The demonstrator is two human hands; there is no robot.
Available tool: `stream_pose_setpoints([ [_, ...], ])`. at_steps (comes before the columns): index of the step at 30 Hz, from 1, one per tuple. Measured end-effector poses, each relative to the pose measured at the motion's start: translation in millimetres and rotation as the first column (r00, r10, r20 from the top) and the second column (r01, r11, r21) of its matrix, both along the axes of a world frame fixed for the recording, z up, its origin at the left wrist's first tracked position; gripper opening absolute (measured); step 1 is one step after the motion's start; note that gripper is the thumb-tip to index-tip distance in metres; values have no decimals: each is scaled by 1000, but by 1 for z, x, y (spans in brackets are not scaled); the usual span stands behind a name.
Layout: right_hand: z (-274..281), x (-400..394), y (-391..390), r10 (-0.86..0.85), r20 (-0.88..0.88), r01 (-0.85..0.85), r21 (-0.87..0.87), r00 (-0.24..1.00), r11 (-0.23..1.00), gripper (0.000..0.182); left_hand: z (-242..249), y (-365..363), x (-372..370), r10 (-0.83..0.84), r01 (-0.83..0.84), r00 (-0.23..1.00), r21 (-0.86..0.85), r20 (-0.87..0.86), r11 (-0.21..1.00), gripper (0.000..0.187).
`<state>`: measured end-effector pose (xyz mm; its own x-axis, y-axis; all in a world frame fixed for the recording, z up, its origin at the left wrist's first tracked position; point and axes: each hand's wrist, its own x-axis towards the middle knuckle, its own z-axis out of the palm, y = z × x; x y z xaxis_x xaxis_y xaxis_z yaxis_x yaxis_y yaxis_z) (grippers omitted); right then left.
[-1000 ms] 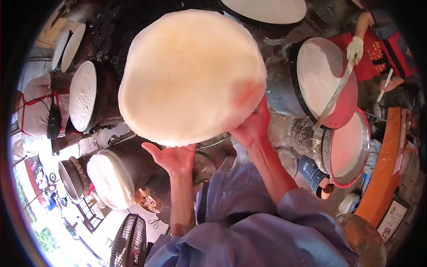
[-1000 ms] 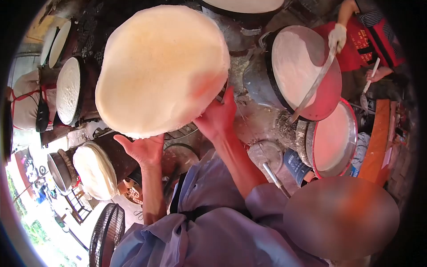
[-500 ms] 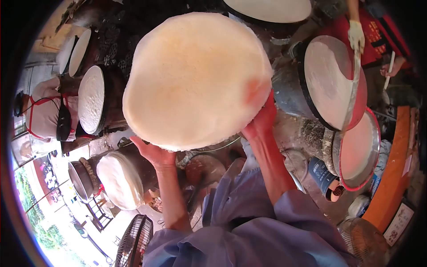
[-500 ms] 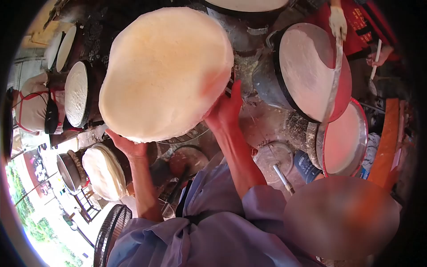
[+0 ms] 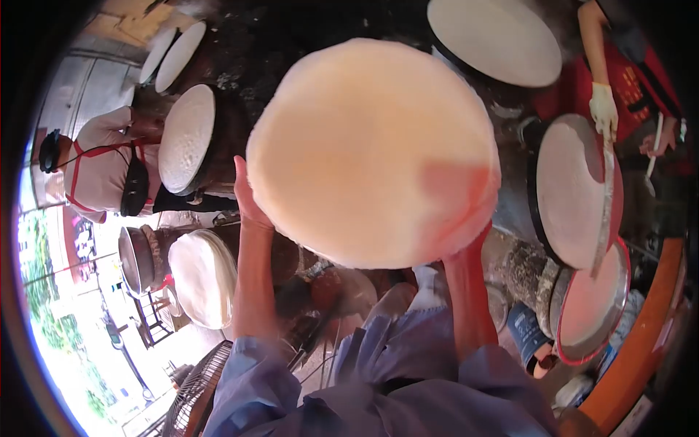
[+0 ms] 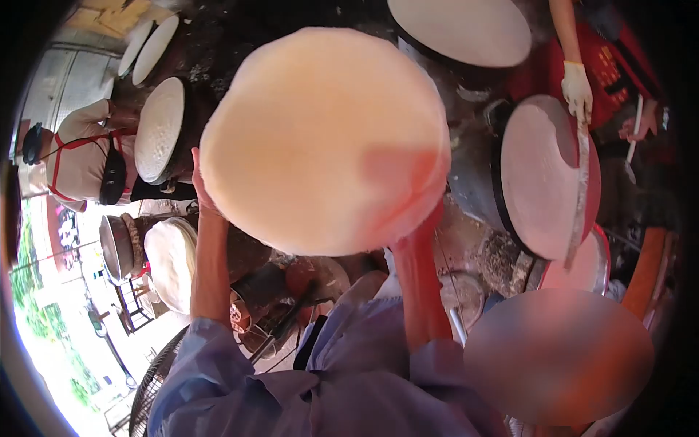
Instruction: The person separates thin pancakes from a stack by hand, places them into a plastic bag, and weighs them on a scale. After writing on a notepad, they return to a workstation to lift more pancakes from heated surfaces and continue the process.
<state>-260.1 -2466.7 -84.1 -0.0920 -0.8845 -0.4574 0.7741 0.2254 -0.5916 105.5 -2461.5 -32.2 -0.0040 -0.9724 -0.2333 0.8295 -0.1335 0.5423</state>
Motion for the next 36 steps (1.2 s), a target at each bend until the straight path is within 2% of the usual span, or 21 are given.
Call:
stream_pose_setpoints([
  [3, -1, 2, -2, 18, 4, -18, 8, 1000, 1000, 49, 1, -7, 8, -86, 94, 978, 37, -190, 995, 83],
  [6, -1, 3, -3, 36, 8, -36, 9, 999, 999, 49, -3, -20, 12, -103, 109, 964, 11, -245, 994, 83],
  [10, 5, 4, -4, 44, 31, -43, -4, 999, 999, 50, -16, -50, 24, -46, 48, 999, 91, -19, 995, 74],
  [11, 8, 4, -4, 46, 41, -46, -11, 998, 999, 50, -6, -53, 18, -94, 97, 994, 51, -50, 994, 66],
  [14, 23, 9, -6, 55, 77, -53, -32, 996, 998, 50, -16, -65, 30, -179, 179, 984, 28, -1, 984, 60],
  [15, 30, 11, -6, 57, 95, -52, -45, 994, 998, 50, -14, -63, 28, -172, 173, 984, 3, -33, 985, 48],
  [18, 61, 16, -6, 59, 150, -44, -101, 987, 994, 51, -1, -46, 17, 48, -62, 978, 67, 201, 996, 39],
  [20, 83, 18, -2, 69, 178, -43, -149, 982, 988, 51, -4, -36, 20, -29, 33, 996, -51, 81, 998, 37],
  [22, 100, 13, 0, 113, 152, -79, -210, 982, 974, 52, 5, -11, 19, -91, 85, 996, -187, -21, 979, 37],
  [24, 116, 6, 10, 159, 130, -122, -259, 979, 958, 52, 34, 19, -2, -141, 100, 984, -319, -110, 942, 39],
  [27, 135, -6, 31, 258, 70, -225, -308, 964, 925, 53, 64, 78, -29, 92, -153, 980, -369, -178, 917, 47],
  [30, 148, -20, 48, 370, -2, -351, -320, 929, 880, 54, 96, 145, -57, -16, -143, 959, -529, -284, 837, 58],
  [31, 151, -26, 53, 409, -28, -396, -316, 912, 862, 54, 97, 166, -65, -6, -201, 926, -510, -376, 836, 67],
  [34, 148, -42, 70, 540, -94, -544, -271, 836, 794, 55, 72, 227, -81, 161, -348, 893, -417, -421, 840, 66],
  [36, 142, -50, 76, 633, -133, -645, -223, 763, 731, 55, 37, 275, -99, 335, -430, 888, -314, -314, 846, 63],
])
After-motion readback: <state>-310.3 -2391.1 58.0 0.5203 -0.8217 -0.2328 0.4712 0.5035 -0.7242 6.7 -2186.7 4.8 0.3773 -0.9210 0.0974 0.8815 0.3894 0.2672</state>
